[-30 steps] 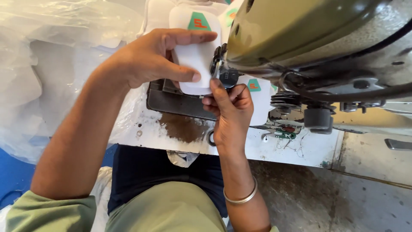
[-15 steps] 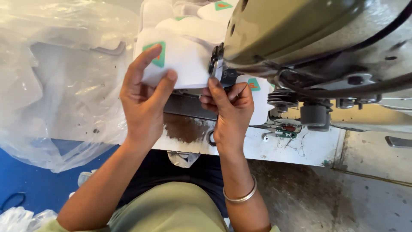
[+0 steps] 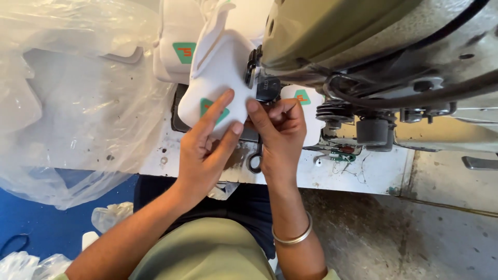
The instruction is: The person uses a sewing machine to stitch white fabric parts that have green and orange labels. They repeatedly pick up parts from a plastic bag, guide them under the machine's needle, and then place the finished pieces onto a pile on the table.
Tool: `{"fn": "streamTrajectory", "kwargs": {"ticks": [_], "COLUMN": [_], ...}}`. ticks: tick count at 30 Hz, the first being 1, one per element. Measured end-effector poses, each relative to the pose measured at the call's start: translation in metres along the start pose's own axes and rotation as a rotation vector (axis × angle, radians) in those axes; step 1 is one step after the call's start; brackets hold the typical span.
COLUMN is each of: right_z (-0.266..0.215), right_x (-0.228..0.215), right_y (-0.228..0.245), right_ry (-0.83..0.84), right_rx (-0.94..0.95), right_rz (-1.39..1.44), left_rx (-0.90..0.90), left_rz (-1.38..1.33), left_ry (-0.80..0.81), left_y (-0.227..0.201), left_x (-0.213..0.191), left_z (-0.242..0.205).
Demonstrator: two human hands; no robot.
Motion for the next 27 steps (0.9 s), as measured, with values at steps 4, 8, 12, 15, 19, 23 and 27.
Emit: {"fn": "streamTrajectory", "kwargs": {"ticks": [4, 8, 12, 15, 19, 23, 27], "right_z": [-0.003, -0.011, -0.016, -0.009, 0.001, 0.023, -0.025], "right_x": [-0.031, -0.090, -0.188, -0.236, -0.276, -0.280, -0.093], "right_y": [0.030, 0.123, 0.144, 0.114, 0.104, 0.131, 0.042], "right_ry": [-0.050, -0.449, -0.679, -0.692, -0.646, -0.437, -0.112], "right_rx": [-0.124, -1.103, -1.293, -1.151, -1.234, -1.085, -0.859], "right_rz": [-0.265, -0.903, -1.168, -1.306, -1.537, -1.083, -0.656], "left_rx": [0.148, 0.084, -0.016, -0.091, 0.180, 0.436, 0.217], "left_rz": [0.227, 0.184, 0.148, 0.086, 0.513, 1.556, 1.880], "left_ry": [0.020, 0.080, 0.090, 0.193, -0.039, -0.794, -1.051], "left_y": [-0.027, -0.023, -0.033, -0.037, -0.036, -0.022, -0.037], "left_x": [0.006, -0.005, -0.017, -0.023, -0.072, -0.220, -0.345], "left_z": [0.018, 0.039, 0.067, 0.064, 0.033, -0.005, -0.029]}}
Point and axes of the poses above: each hand's wrist, its own z-axis towards the middle knuckle, its own x-axis out of the palm, y = z × x, the point moved 4 cm from there along z, towards the middle knuckle, and after that the axes turned 1 degree about -z, right-handed, at the moved point
